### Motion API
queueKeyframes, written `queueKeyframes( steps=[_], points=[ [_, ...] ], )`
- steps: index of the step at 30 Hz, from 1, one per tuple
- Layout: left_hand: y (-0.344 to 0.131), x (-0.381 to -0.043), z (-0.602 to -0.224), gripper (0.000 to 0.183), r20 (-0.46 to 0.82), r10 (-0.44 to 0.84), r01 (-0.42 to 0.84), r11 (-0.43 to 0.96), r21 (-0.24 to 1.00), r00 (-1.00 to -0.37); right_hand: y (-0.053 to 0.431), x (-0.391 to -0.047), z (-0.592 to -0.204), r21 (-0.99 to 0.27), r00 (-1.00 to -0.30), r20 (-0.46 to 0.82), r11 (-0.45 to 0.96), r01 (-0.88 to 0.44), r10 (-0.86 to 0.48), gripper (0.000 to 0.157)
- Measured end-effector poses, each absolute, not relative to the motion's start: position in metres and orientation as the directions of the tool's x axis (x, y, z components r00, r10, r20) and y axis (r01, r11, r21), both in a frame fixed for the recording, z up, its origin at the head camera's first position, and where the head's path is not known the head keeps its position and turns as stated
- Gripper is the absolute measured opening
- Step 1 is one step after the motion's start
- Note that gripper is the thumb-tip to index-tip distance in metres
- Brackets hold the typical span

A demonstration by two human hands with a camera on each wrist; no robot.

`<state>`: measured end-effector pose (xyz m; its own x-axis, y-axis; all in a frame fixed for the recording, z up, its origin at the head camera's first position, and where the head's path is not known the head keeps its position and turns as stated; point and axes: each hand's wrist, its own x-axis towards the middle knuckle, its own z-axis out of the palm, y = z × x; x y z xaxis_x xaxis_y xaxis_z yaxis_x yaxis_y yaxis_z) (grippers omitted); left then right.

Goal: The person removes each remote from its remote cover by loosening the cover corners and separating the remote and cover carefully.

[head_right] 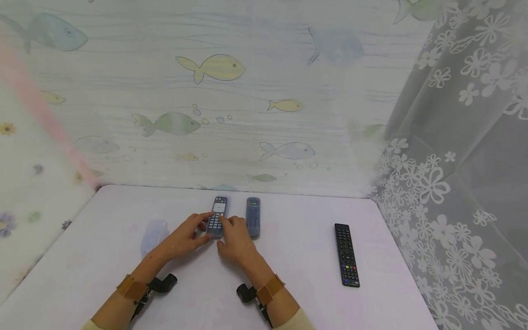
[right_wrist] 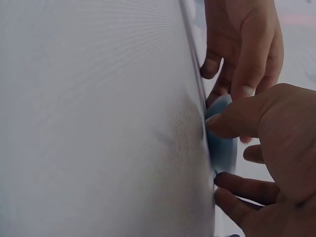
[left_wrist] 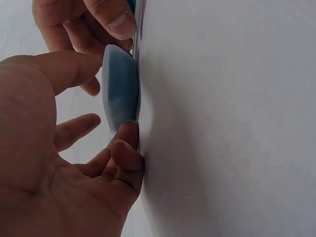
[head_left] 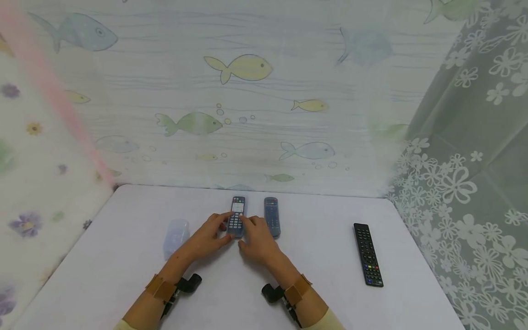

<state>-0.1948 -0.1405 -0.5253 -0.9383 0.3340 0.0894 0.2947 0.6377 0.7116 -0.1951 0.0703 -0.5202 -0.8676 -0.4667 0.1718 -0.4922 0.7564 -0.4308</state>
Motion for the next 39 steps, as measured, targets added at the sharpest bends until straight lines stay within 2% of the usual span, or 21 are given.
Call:
queueKeyframes(
  steps=[10,19,26,39],
  points=[
    [-0.138,-0.195,-0.524,0.075,0.105,0.336,0.313,0.658,0.685,-0.936,0.070,-0.195,-0.520,-0.464,-0.854,0.187,0.723,-0.512,-0.485,0.062],
    [-0.134,-0.187,-0.515,0.064,0.200,0.310,0.363,0.672,0.645,-0.930,0.076,-0.186,-0.507,-0.481,-0.822,0.328,0.666,-0.570,-0.466,0.049],
    [-0.128,-0.177,-0.499,0.057,0.224,0.323,0.390,0.672,0.630,-0.919,0.088,-0.178,-0.497,-0.500,-0.823,0.343,0.653,-0.569,-0.454,0.047],
    [-0.119,-0.157,-0.473,0.052,0.287,0.369,0.466,0.648,0.602,-0.884,0.099,-0.159,-0.478,-0.392,-0.709,0.538,0.609,-0.689,-0.456,0.036]
  ],
)
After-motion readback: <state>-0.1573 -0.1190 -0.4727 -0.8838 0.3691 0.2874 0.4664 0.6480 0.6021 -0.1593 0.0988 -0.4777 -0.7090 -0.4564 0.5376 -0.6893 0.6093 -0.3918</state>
